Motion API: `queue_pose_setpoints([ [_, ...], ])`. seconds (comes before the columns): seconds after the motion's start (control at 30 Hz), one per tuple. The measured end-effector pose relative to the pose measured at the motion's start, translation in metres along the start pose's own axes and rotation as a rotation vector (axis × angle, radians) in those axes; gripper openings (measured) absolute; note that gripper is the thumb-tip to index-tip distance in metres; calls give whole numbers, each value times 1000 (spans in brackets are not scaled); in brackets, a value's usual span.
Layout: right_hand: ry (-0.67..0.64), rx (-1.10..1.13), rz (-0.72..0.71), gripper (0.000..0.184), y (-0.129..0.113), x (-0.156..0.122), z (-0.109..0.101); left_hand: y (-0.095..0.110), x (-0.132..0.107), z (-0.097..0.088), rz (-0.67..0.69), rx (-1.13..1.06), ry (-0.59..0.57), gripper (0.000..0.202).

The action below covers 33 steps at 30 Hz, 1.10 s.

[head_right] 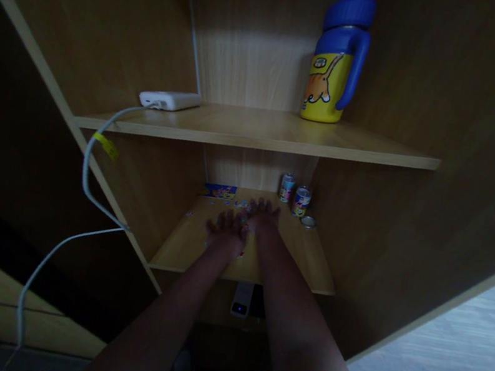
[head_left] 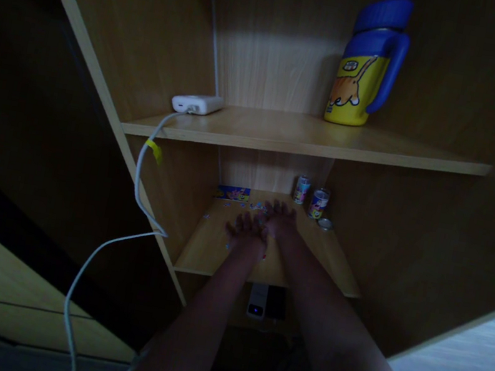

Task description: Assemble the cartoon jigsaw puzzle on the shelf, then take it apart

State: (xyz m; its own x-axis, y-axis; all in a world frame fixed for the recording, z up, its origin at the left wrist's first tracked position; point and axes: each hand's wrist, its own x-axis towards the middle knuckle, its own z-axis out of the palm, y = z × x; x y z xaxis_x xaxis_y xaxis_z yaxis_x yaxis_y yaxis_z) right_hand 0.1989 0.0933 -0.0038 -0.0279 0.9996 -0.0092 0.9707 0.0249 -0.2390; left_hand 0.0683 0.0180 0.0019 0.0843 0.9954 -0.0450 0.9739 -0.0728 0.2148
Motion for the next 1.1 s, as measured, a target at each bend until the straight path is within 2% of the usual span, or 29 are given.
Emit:
queue_pose_setpoints([
  [0.1,-37,-32,-51,72,2,4,1,-1,1,4,-4,-19,81,72],
  [0.23,-32,-8,-76,70,3,3,3,-4,-3,5,-28,-77,275,64],
  [0.37,110,42,-125,69,2,-3,8,-7,-6,0,64,-121,424,56],
  [0.47,219,58,-212,66,0,-4,10,-20,-5,-5,134,-105,461,57],
  [0.6,196,83,-296,64,-1,1,13,-56,5,-4,-5,-93,429,62],
  [0.73,132,84,-290,64,-2,7,14,-90,30,4,-138,-106,353,79],
  [0.83,125,81,-302,63,-1,8,16,-102,53,7,-56,-119,293,80],
  [0.93,150,85,-329,60,0,6,17,-103,71,5,78,-128,225,73],
  [1.03,155,83,-341,57,0,4,16,-102,75,3,213,-131,196,64],
  [1.1,163,78,-346,56,-1,3,15,-102,72,2,298,-165,224,62],
])
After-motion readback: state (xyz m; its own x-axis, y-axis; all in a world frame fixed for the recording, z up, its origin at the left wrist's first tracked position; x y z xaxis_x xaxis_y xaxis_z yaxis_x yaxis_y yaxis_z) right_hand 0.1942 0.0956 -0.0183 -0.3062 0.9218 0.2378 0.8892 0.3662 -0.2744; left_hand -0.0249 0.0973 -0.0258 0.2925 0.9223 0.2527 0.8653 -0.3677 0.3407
